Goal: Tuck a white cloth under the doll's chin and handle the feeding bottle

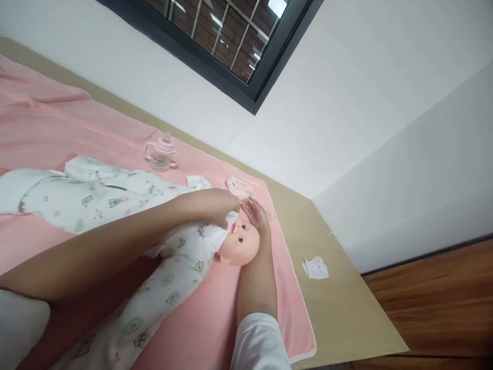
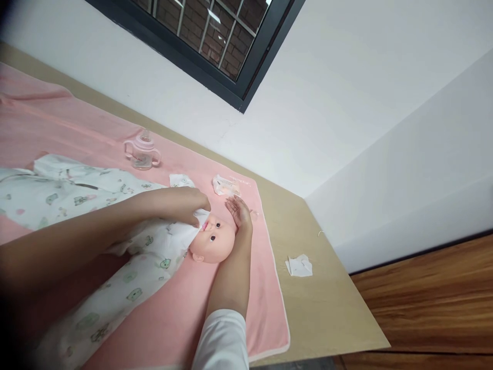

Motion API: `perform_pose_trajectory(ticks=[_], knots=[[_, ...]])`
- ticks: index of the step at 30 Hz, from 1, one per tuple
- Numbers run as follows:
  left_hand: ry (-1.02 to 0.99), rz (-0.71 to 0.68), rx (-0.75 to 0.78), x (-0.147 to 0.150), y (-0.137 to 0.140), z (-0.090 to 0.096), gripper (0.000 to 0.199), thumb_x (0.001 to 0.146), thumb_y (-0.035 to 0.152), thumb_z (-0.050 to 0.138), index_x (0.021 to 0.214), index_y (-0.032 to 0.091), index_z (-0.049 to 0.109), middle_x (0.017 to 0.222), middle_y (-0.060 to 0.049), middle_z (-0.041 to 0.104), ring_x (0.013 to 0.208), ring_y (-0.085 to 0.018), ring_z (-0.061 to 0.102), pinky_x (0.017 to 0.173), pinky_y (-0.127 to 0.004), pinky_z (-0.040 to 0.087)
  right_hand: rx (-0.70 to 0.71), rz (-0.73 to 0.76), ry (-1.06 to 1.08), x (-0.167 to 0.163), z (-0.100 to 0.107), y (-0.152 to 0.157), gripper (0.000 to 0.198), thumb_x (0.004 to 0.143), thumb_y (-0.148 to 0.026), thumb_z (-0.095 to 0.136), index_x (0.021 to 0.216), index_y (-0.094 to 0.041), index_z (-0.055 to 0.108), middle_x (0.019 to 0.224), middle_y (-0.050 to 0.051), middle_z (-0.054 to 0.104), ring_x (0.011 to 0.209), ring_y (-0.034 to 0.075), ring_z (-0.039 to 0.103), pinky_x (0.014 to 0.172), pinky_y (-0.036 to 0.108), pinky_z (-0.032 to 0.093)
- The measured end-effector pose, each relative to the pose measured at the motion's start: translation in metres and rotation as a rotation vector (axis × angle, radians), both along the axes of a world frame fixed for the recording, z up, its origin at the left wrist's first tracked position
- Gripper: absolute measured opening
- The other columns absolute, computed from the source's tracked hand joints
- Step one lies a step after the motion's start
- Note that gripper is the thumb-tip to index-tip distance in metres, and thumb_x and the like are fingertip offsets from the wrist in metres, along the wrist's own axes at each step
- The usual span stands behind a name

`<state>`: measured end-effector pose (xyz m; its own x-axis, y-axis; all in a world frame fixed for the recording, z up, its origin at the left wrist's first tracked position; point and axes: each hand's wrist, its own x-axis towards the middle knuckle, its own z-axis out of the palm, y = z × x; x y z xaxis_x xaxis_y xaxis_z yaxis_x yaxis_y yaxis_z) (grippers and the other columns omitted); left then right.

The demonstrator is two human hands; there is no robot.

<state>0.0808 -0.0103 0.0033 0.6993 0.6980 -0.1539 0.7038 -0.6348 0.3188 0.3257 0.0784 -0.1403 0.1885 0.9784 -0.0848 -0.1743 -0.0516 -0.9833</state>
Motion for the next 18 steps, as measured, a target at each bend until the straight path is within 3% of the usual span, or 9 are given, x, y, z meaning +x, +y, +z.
perform_pose_trajectory(ticks=[7,13,18], knots=[[-0.029,0.008,0.044,-0.001,0.007,-0.008,0.009,0.072,0.025,0.058,0.072,0.019,0.052,0.074,-0.005,0.063,0.064,-0.021,0.058,0.05,-0.029,0.029,-0.016,-0.053,0.005,-0.003,-0.014,0.001,0.036,0.092,-0.038,0.058,0.121,-0.016,0.057,0.122,0.009,0.059,0.105,0.02,0.061,0.089,0.041,0.054],[-0.023,0.023,0.066,0.001,0.007,-0.008,0.01,0.074,0.019,0.054,0.067,0.018,0.047,0.068,-0.005,0.06,0.06,-0.019,0.055,0.051,-0.029,0.026,-0.032,-0.063,0.003,-0.011,-0.03,-0.012,0.033,0.095,-0.04,0.049,0.103,-0.012,0.066,0.102,0.006,0.066,0.11,0.018,0.058,0.092,0.036,0.052],[-0.029,0.052,0.082,0.004,0.006,-0.006,0.01,0.073,0.017,0.057,0.065,0.017,0.052,0.065,-0.005,0.059,0.06,-0.021,0.055,0.054,-0.029,0.028,-0.03,-0.044,-0.003,-0.007,-0.028,-0.014,0.035,0.092,-0.039,0.059,0.115,-0.013,0.06,0.117,0.009,0.062,0.105,0.02,0.062,0.089,0.041,0.054]])
